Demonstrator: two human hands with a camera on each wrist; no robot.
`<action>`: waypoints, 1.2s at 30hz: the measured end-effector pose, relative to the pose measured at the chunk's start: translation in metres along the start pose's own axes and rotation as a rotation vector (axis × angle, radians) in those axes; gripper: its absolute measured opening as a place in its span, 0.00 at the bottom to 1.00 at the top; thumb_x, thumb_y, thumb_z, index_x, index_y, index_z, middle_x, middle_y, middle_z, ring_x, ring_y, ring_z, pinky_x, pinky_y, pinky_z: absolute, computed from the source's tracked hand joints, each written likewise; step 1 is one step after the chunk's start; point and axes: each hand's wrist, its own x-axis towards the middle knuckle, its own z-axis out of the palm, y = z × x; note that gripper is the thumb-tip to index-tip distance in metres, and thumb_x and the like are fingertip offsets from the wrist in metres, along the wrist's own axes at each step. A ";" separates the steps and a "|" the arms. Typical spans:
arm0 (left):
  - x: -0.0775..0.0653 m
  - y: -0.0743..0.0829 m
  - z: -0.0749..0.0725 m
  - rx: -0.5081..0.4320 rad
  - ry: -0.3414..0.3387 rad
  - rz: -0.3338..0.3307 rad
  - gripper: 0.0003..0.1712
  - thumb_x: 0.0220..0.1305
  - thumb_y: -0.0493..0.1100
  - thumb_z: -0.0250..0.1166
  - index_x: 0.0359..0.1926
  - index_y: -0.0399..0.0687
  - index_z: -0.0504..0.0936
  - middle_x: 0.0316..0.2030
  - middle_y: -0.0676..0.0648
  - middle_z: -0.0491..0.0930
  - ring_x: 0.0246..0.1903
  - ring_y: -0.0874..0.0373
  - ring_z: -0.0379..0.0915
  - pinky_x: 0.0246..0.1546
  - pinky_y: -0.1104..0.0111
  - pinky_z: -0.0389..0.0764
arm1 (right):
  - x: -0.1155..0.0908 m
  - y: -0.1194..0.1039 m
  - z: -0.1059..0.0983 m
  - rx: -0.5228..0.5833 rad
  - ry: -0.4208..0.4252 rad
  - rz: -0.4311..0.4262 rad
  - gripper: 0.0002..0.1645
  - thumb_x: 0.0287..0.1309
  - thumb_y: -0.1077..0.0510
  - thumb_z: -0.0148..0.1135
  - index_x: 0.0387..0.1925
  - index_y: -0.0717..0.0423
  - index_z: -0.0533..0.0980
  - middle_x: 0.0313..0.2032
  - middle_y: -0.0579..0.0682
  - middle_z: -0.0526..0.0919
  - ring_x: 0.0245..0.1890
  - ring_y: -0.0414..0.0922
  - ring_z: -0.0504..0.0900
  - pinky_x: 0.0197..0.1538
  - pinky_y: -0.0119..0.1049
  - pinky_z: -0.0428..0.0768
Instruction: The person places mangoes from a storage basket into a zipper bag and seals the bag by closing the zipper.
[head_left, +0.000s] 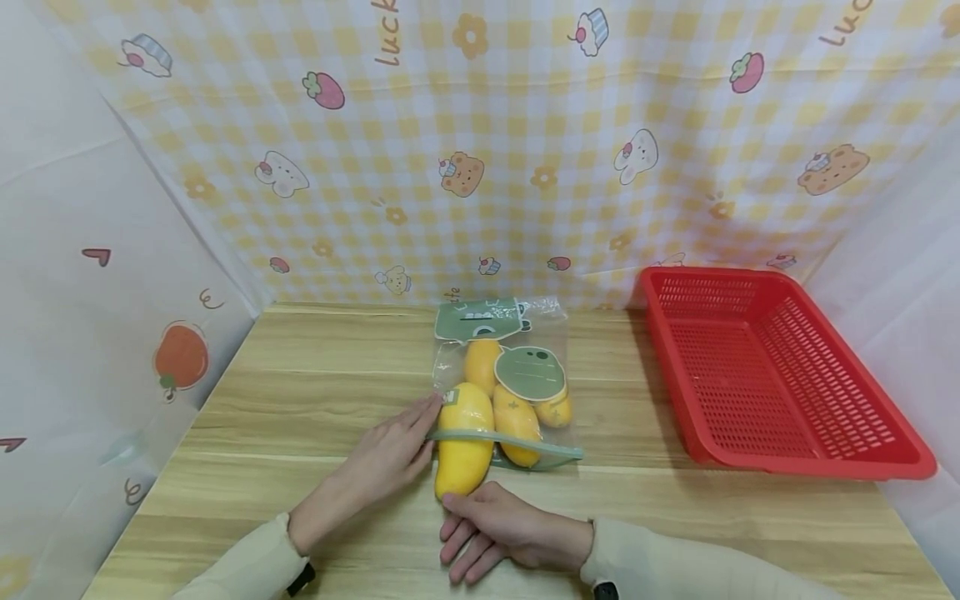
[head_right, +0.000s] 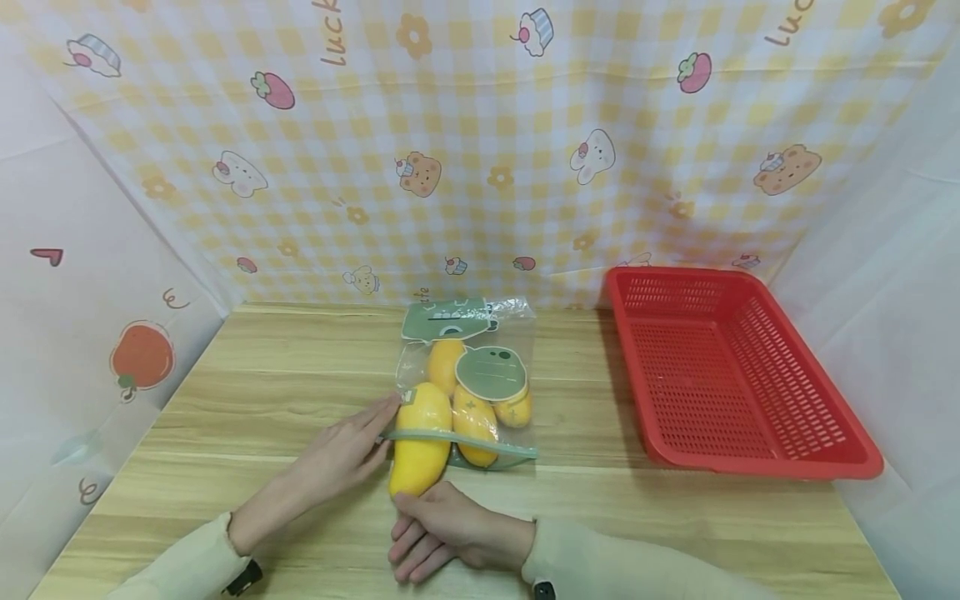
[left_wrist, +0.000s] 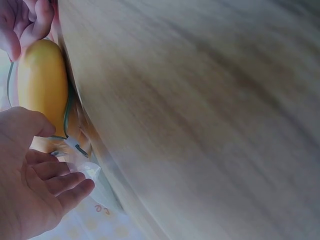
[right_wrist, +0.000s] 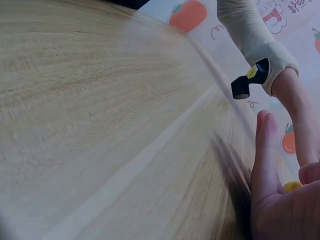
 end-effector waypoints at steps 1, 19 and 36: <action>0.000 0.000 0.000 0.000 -0.003 -0.003 0.37 0.69 0.41 0.66 0.73 0.30 0.65 0.66 0.33 0.71 0.61 0.41 0.73 0.54 0.50 0.79 | 0.001 0.000 0.000 0.000 0.002 0.001 0.30 0.76 0.43 0.51 0.41 0.69 0.80 0.33 0.60 0.88 0.26 0.46 0.88 0.28 0.38 0.86; -0.001 0.001 0.001 -0.004 0.009 -0.021 0.37 0.69 0.40 0.66 0.73 0.31 0.64 0.65 0.32 0.73 0.59 0.40 0.75 0.52 0.50 0.81 | 0.003 -0.002 -0.004 -0.004 0.049 -0.019 0.33 0.78 0.41 0.48 0.40 0.69 0.80 0.33 0.60 0.88 0.24 0.44 0.87 0.26 0.38 0.86; -0.001 0.001 -0.001 -0.007 0.004 -0.025 0.37 0.69 0.41 0.66 0.73 0.32 0.64 0.65 0.33 0.73 0.59 0.41 0.75 0.52 0.50 0.80 | 0.001 -0.006 -0.005 0.009 0.062 -0.002 0.34 0.78 0.40 0.47 0.41 0.69 0.80 0.34 0.61 0.88 0.26 0.45 0.88 0.28 0.39 0.86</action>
